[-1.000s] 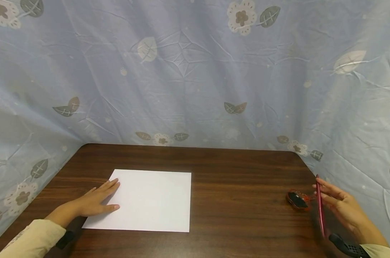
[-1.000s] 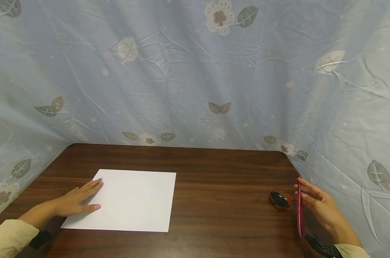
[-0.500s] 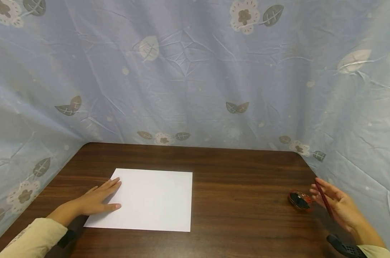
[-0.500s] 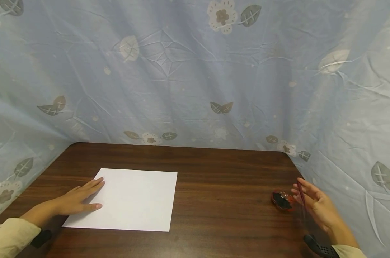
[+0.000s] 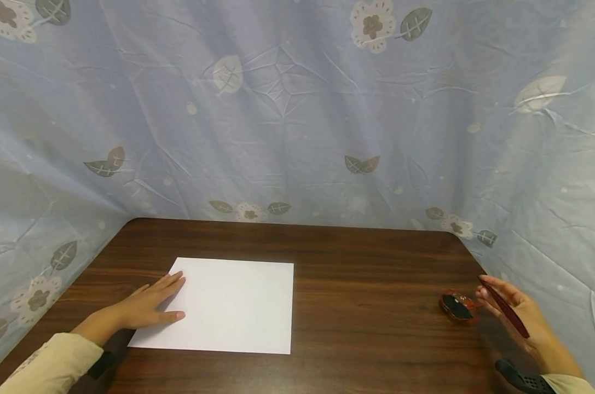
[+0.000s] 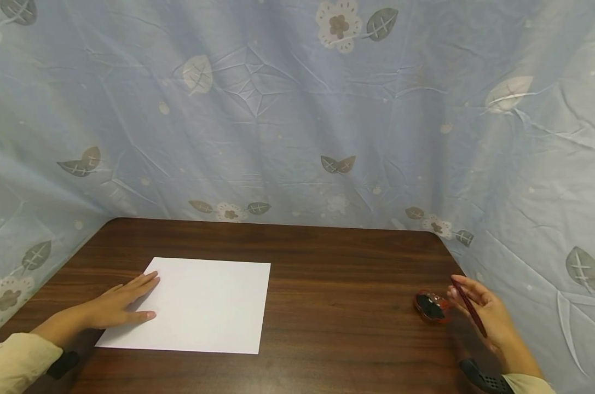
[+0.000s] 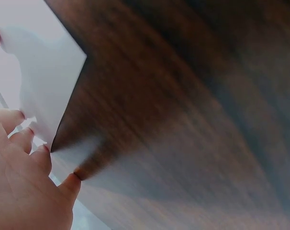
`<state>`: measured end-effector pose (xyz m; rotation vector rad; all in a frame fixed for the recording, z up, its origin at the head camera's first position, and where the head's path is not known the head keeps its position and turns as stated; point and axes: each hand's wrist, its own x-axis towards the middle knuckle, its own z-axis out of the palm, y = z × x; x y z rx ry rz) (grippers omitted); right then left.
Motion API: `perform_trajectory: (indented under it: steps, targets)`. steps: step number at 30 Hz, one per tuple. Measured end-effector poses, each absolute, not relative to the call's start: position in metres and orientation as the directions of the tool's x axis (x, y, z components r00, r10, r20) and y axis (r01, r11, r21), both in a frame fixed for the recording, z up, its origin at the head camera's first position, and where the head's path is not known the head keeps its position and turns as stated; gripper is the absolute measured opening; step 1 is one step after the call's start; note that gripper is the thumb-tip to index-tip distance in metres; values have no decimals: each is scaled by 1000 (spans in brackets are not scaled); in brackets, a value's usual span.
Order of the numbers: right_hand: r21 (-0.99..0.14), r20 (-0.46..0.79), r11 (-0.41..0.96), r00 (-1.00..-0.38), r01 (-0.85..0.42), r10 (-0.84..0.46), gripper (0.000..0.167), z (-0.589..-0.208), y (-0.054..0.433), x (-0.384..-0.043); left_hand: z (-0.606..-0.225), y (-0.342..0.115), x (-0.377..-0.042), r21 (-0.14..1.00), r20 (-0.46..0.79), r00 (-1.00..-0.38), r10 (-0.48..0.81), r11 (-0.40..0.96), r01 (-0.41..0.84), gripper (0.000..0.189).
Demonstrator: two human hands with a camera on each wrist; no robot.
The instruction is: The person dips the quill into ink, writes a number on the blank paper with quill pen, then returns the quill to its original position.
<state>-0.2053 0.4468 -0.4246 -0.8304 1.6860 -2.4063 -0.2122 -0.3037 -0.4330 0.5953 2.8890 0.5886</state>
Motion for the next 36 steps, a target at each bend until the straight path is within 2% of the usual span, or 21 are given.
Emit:
perform_trajectory:
  steps: [3,7,11,20,30,33,36]
  targets:
    - [-895,397,-346,-860,-284,-321,44,-424,442,-205,-433,-303,-211,399,-52,-913,405,846,353,85]
    - [-925,368,-180,-904,-334,-217,43,-425,440,-205,-432,-303,-211,398,-51,-913,405,847,353,85]
    - [-939,318,-196,-929,-282,-188,42,-426,444,-208,-432,-304,-212,398,-51,-913,404,847,352,85]
    - [-953,271,-203,-933,-224,-239,41,-428,451,-209,-433,-305,-212,407,-55,-911,408,843,353,85]
    - [-981,192,-69,-954,-181,-229,39,-429,455,-210,-432,-304,-212,409,-55,-912,406,842,351,86]
    - [-981,192,-77,-938,-177,-290,42,-430,458,-210,-432,-304,-212,397,-54,-913,404,848,352,86]
    - [-986,164,-20,-932,-166,-323,39,-428,461,-210,-433,-304,-212,387,-51,-913,406,851,356,86]
